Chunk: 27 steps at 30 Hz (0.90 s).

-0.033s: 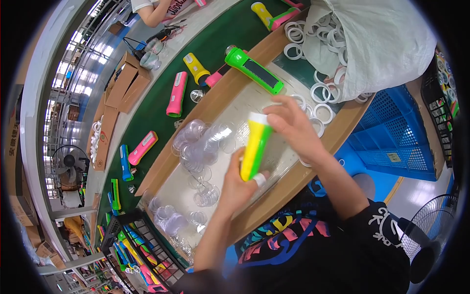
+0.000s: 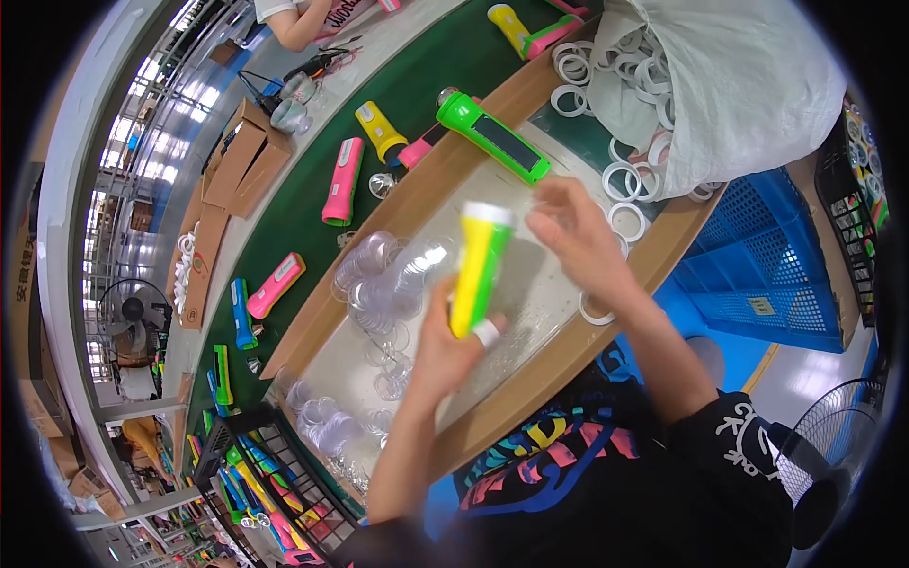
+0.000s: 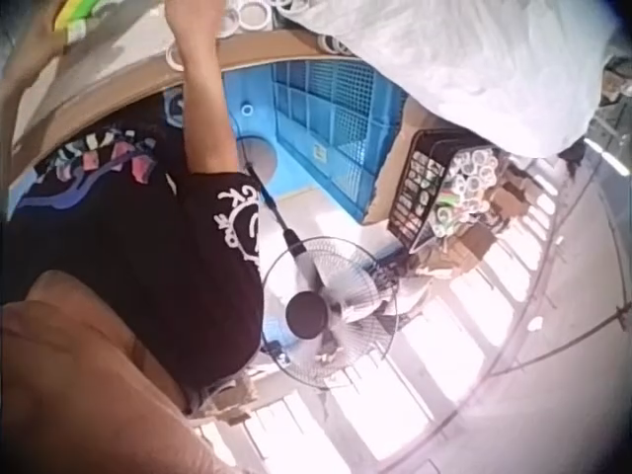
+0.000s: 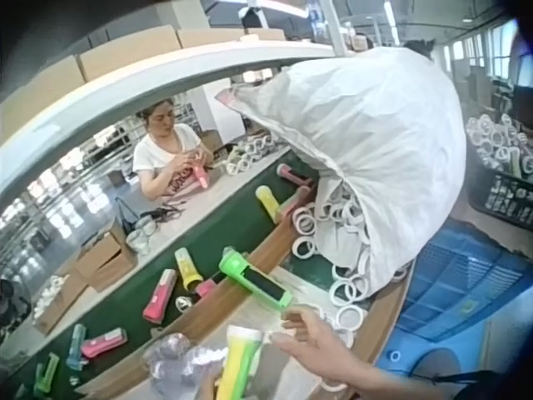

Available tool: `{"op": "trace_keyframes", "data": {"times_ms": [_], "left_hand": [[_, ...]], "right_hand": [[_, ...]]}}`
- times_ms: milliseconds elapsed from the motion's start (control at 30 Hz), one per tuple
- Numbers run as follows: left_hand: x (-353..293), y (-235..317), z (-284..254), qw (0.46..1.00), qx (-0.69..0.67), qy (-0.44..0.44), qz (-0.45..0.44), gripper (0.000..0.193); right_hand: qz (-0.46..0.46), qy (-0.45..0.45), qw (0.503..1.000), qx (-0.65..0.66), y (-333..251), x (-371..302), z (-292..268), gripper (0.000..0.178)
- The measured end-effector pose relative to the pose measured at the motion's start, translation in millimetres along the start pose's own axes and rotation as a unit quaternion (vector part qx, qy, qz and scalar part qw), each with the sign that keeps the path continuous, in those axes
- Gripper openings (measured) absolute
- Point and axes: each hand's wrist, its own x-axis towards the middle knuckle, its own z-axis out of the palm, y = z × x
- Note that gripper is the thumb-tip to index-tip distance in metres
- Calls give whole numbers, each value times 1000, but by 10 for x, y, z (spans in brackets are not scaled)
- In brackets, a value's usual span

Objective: Assembling plastic flashlights by attaching reflectors and screwing on white securing rings.

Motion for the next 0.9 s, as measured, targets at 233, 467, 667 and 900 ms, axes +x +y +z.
{"op": "trace_keyframes", "data": {"times_ms": [233, 467, 667, 900], "left_hand": [[1036, 561, -560, 966, -16, 168, 196, 54], [877, -128, -544, 823, 498, 95, 258, 33], [787, -131, -634, 892, 325, 144, 278, 17], [631, 480, -404, 981, -37, -26, 189, 16]], "right_hand": [[-89, -46, 798, -594, 139, 280, -354, 29], [-238, -84, 887, -386, -84, 125, -142, 31], [112, -151, 977, 100, -230, 43, 103, 29], [284, -172, 747, 576, -2, -19, 340, 38]]}}
